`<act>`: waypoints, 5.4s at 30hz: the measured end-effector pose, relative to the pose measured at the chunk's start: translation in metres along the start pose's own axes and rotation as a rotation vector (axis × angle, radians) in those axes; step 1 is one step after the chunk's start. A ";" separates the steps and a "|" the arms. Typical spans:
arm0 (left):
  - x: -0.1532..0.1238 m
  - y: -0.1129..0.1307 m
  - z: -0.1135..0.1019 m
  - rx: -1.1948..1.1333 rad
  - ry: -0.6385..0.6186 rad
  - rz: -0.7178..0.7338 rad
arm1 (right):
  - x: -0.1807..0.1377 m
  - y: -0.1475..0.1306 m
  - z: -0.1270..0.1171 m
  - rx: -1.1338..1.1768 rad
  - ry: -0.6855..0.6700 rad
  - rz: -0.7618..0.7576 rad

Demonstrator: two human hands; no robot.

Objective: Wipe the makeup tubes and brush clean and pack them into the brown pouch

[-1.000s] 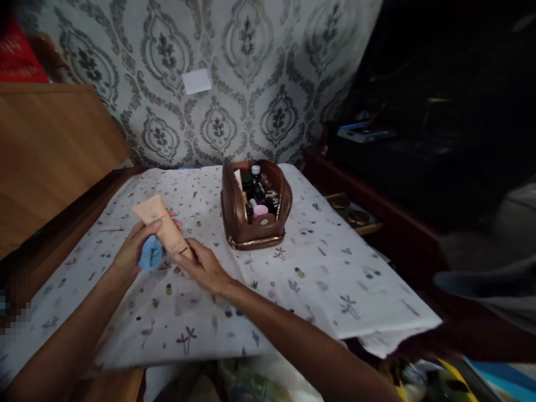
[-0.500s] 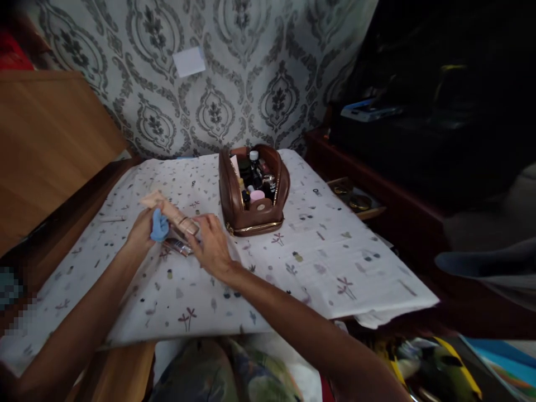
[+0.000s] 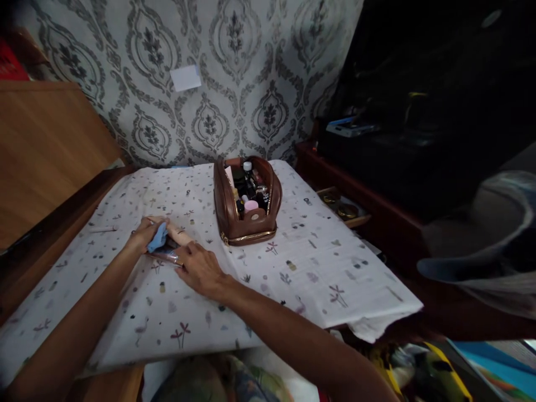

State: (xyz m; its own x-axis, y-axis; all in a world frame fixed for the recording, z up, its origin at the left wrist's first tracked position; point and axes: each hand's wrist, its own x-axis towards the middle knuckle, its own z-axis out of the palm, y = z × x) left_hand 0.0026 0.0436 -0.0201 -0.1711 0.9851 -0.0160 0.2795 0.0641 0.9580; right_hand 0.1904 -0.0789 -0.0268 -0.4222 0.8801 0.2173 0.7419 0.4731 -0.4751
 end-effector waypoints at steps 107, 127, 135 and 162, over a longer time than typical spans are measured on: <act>-0.040 -0.003 -0.047 0.185 0.218 0.556 | 0.016 0.035 -0.001 1.005 0.327 0.246; -0.045 -0.011 -0.042 0.649 -0.046 0.840 | 0.009 0.020 0.000 0.960 0.331 0.155; -0.037 -0.007 -0.044 -0.169 0.079 0.215 | 0.009 0.013 0.000 1.103 0.274 0.250; -0.045 0.004 -0.047 0.118 0.078 0.410 | 0.005 0.014 -0.010 0.889 0.261 0.103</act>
State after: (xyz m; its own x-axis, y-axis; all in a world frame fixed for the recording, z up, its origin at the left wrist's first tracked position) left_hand -0.0327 -0.0083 -0.0016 -0.0924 0.9181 0.3853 0.4446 -0.3082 0.8410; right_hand 0.2039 -0.0681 -0.0238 -0.1659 0.9480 0.2717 0.0523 0.2836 -0.9575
